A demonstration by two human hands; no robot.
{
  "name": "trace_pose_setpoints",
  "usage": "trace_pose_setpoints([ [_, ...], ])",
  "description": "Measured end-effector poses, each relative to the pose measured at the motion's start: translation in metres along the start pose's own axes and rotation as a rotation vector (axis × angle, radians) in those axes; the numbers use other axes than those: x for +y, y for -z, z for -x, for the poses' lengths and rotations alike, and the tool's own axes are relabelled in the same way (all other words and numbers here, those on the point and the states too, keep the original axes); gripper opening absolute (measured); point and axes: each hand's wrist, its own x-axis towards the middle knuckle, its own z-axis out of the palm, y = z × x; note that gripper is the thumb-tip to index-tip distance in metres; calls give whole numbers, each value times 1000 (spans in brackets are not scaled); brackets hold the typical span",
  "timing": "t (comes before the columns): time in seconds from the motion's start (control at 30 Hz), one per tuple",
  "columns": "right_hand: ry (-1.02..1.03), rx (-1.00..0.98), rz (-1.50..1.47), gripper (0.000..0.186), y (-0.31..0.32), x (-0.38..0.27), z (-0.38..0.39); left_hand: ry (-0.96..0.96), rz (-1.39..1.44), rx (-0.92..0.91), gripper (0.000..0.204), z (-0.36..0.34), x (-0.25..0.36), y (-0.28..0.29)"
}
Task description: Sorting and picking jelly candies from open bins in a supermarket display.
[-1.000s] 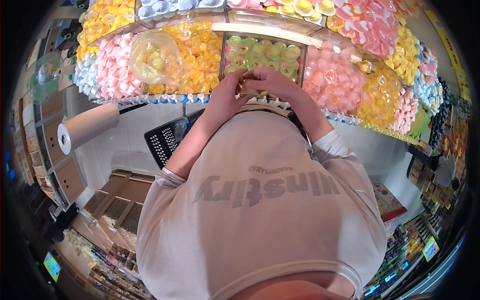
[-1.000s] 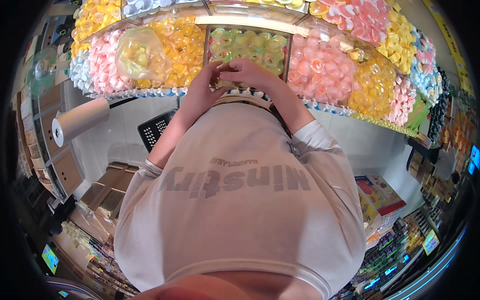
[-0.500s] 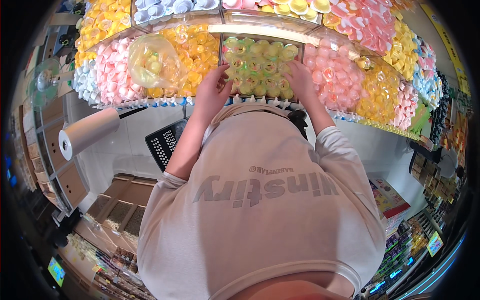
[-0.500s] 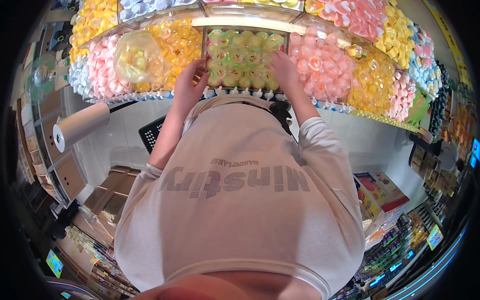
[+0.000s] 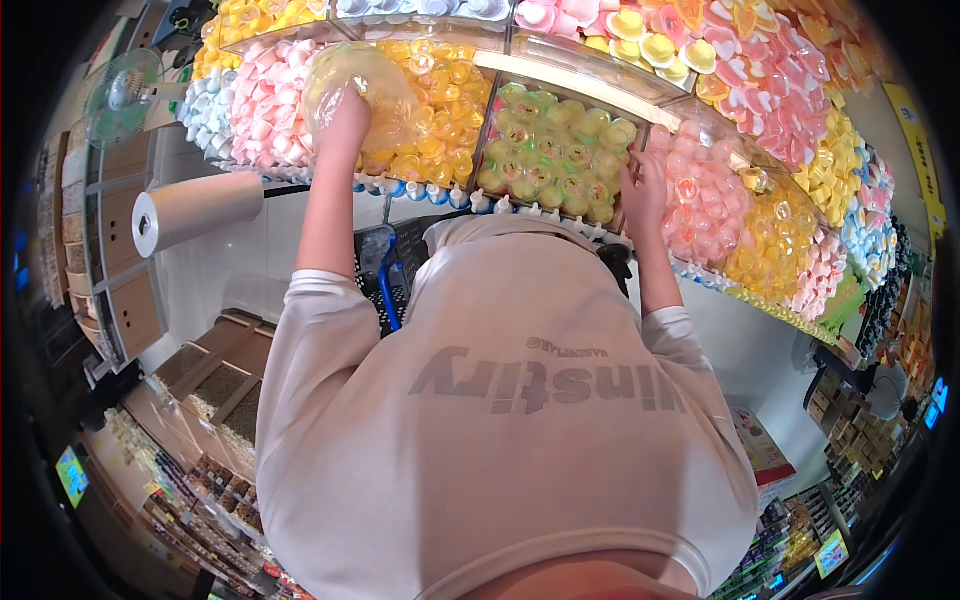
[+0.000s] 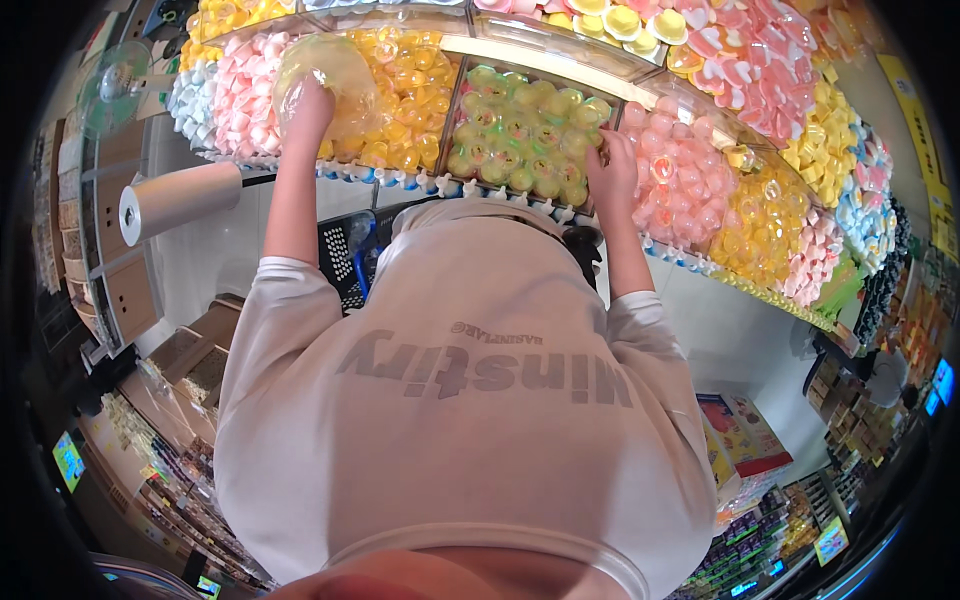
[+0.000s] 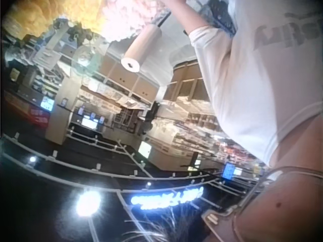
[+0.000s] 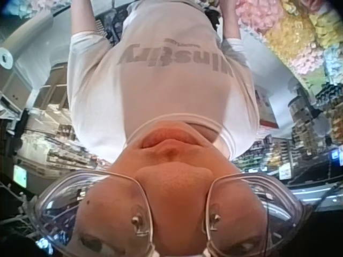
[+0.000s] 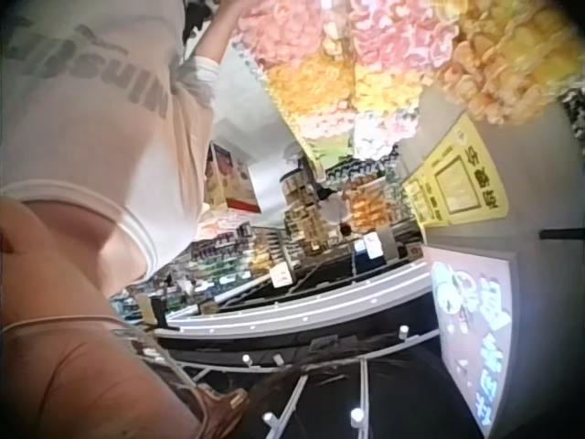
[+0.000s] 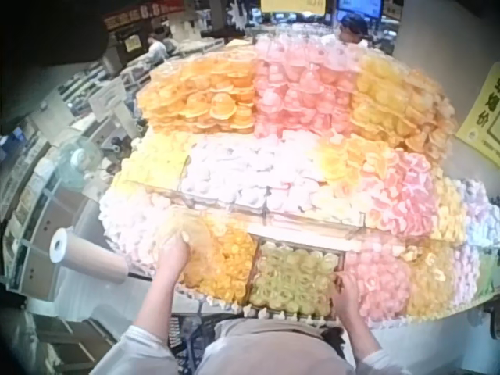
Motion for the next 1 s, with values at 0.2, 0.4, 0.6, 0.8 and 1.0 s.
trace_pose_setpoints([
  [0.2,51,-23,-28,24,3,-20,0,-25,-4,19,41,-49,-20,-21],
  [0.4,-3,-60,-82,21,1,-38,2,-175,-149,103,42,-41,-2,4],
  [0.6,4,-44,-139,19,-4,-43,5,-122,-122,11,37,-32,-21,-31],
  [0.8,28,-59,-192,16,-3,-62,-4,-154,-471,-372,39,-40,-30,-54],
  [1.0,76,-64,-220,14,-7,-77,-11,-83,-174,-249,43,-24,-7,3],
])
